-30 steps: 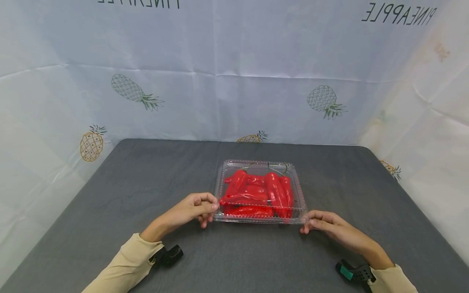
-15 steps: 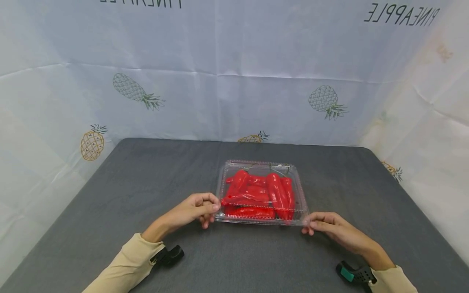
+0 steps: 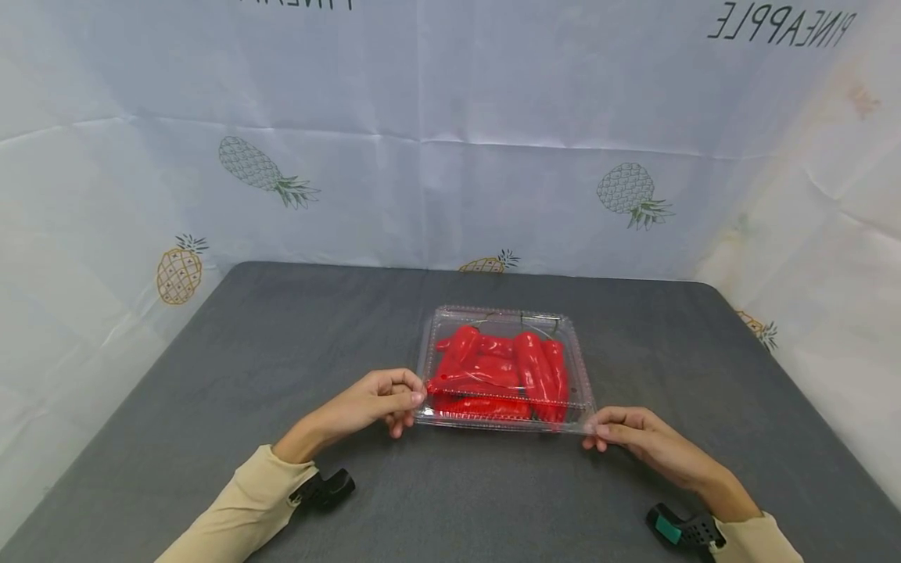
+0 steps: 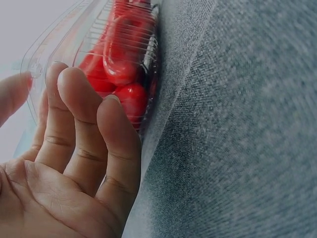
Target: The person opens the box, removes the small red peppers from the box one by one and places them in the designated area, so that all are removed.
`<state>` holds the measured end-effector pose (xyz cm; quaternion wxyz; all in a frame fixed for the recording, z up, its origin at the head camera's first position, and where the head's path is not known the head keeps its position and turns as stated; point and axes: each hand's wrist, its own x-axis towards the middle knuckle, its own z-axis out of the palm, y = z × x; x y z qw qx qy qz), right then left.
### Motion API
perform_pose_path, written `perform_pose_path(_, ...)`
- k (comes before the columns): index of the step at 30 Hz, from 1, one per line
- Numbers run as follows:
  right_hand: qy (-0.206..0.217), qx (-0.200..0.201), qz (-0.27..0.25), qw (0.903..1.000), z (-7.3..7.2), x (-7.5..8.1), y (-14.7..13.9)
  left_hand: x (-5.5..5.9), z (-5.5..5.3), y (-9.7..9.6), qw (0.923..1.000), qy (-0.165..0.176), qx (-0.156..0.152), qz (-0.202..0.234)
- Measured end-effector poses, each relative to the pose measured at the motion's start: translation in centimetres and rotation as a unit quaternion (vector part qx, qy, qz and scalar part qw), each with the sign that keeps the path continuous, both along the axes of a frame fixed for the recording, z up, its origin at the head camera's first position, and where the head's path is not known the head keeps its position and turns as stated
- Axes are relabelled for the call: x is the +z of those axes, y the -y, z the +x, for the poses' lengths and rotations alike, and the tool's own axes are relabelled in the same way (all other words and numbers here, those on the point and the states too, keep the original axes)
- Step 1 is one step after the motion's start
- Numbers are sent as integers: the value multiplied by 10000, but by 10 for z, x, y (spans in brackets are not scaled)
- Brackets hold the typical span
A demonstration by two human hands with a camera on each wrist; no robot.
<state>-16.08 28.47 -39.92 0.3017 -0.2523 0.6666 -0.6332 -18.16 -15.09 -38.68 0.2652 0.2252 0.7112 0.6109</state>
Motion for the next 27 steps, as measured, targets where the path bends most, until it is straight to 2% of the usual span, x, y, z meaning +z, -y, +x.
perform_pose_path(7,173,-103,40,9998,0,-1,1,0,0,0,10000,-4,-3,38)
perform_pose_path(16,744,-207,-266,9967,-2,-1,1,0,0,0,10000,-56,-14,71)
perform_pose_path(27,379,-286,124,9988,-1,0,3,-1,-1,0,9999,-75,12,68)
